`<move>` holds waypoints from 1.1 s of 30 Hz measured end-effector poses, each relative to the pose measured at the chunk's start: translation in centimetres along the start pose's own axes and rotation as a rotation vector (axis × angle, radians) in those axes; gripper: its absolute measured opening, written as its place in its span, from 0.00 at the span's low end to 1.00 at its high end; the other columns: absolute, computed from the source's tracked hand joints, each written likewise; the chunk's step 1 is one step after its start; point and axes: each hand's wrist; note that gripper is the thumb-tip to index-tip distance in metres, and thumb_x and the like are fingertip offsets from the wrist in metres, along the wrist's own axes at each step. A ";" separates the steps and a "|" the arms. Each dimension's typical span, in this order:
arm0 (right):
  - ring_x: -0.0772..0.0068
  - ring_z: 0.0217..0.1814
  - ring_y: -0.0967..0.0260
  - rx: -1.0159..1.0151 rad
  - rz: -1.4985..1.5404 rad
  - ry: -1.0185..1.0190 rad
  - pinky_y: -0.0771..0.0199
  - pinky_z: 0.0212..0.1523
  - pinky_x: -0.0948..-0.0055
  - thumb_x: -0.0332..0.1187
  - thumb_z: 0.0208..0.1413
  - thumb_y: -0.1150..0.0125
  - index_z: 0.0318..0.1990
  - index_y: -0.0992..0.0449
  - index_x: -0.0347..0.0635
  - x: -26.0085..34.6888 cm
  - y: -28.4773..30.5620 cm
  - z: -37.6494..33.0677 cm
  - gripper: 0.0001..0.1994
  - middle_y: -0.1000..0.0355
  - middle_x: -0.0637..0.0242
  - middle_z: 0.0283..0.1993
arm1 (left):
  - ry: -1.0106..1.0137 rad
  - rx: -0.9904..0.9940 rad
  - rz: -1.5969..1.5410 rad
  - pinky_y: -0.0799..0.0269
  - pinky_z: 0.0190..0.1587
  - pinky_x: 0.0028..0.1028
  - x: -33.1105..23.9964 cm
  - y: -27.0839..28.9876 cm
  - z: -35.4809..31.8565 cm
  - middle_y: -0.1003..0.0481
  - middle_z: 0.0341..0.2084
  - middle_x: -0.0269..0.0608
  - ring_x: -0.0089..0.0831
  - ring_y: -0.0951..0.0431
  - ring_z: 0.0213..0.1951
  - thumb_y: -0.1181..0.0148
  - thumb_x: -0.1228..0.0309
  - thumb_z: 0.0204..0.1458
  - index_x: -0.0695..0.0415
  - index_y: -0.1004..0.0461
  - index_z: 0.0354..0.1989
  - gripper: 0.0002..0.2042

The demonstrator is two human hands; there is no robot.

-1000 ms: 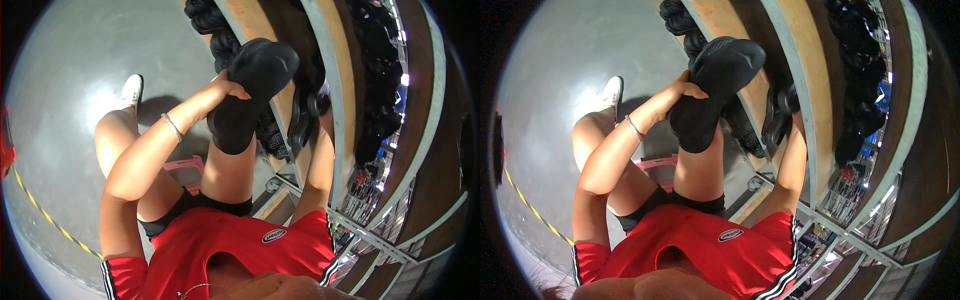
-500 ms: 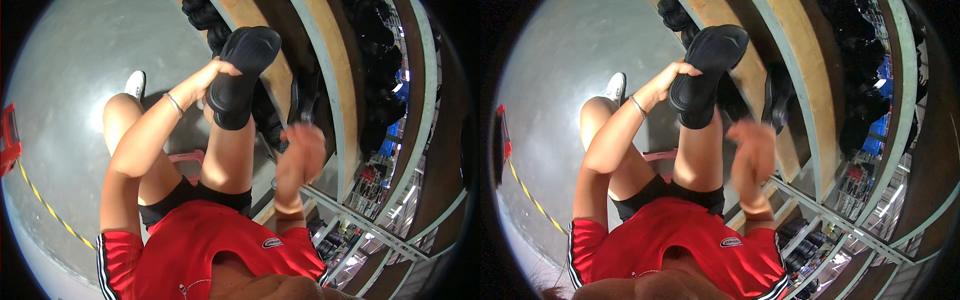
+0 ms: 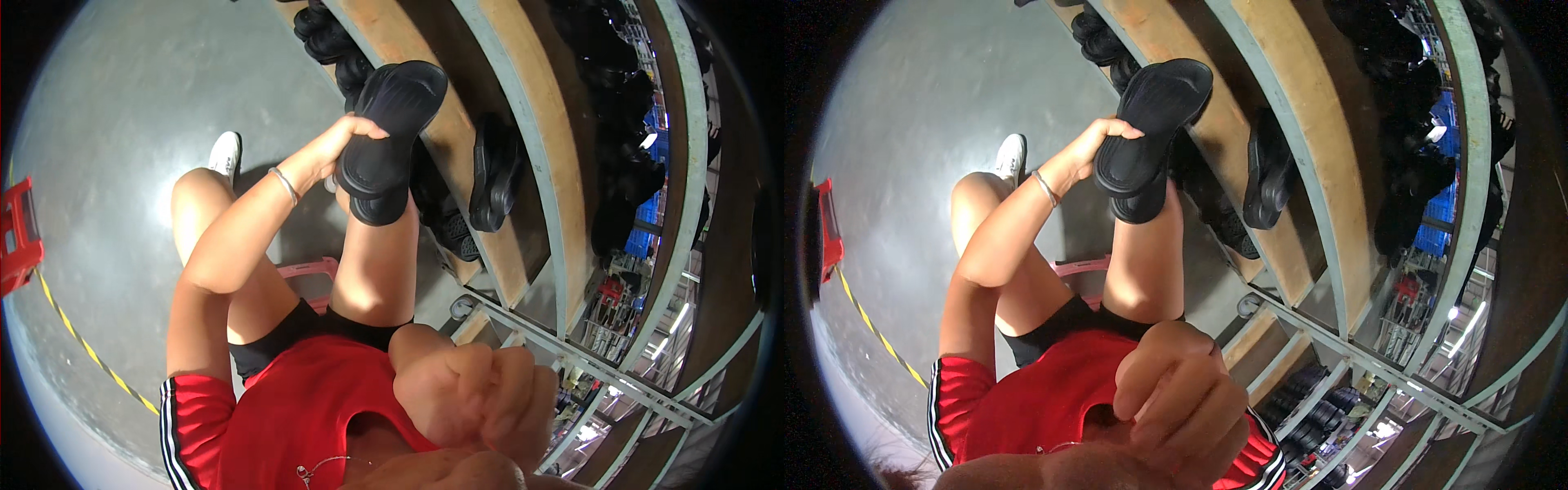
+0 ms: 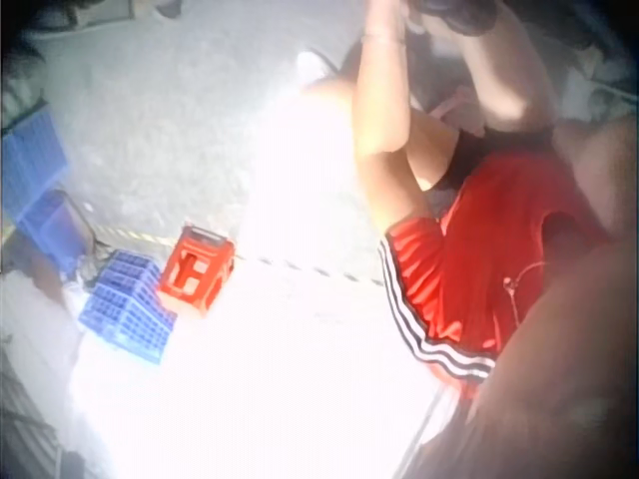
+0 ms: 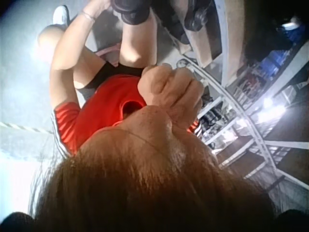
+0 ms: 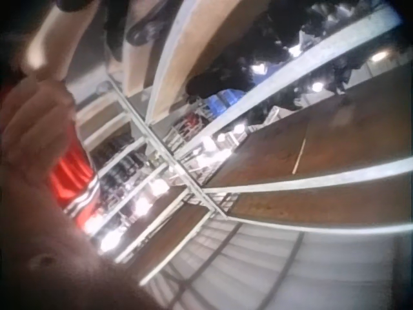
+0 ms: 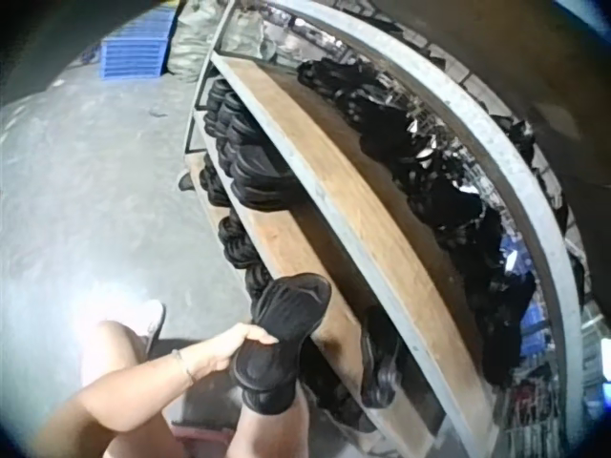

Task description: The person takes shoe soles from a storage rack, stacks and turns them by hand to align their edges, and places them back onto the shelves.

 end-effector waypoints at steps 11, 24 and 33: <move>0.79 0.36 0.41 -0.241 0.031 0.020 0.43 0.40 0.78 0.26 0.55 0.44 0.27 0.37 0.47 0.1 -0.1 0.1 0.09 0.41 0.75 0.32 | -0.027 0.023 0.010 0.24 0.43 0.28 0.6 0.3 0.8 0.21 0.34 0.45 0.32 0.20 0.34 0.43 0.70 0.45 0.65 0.24 0.38 0.14; 0.81 0.42 0.38 -0.300 -0.095 0.274 0.38 0.46 0.75 0.34 0.55 0.40 0.30 0.32 0.47 1.1 5.2 -0.1 0.07 0.34 0.79 0.34 | -0.049 0.029 -0.051 0.24 0.44 0.28 0.3 0.0 -0.5 0.22 0.35 0.48 0.33 0.20 0.35 0.43 0.73 0.44 0.68 0.26 0.42 0.17; 0.66 0.26 0.31 1.000 -0.764 0.703 0.26 0.33 0.64 0.50 0.46 0.37 0.29 0.25 0.52 -10.0 10.2 -0.7 0.14 0.30 0.66 0.26 | -0.122 -0.030 -0.157 0.25 0.47 0.29 -0.7 0.6 -1.4 0.26 0.41 0.50 0.36 0.22 0.40 0.43 0.74 0.43 0.70 0.36 0.52 0.25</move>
Point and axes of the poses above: each hand's wrist, its own z-axis towards the middle knuckle, its own y-axis out of the back of the hand, x = y × z
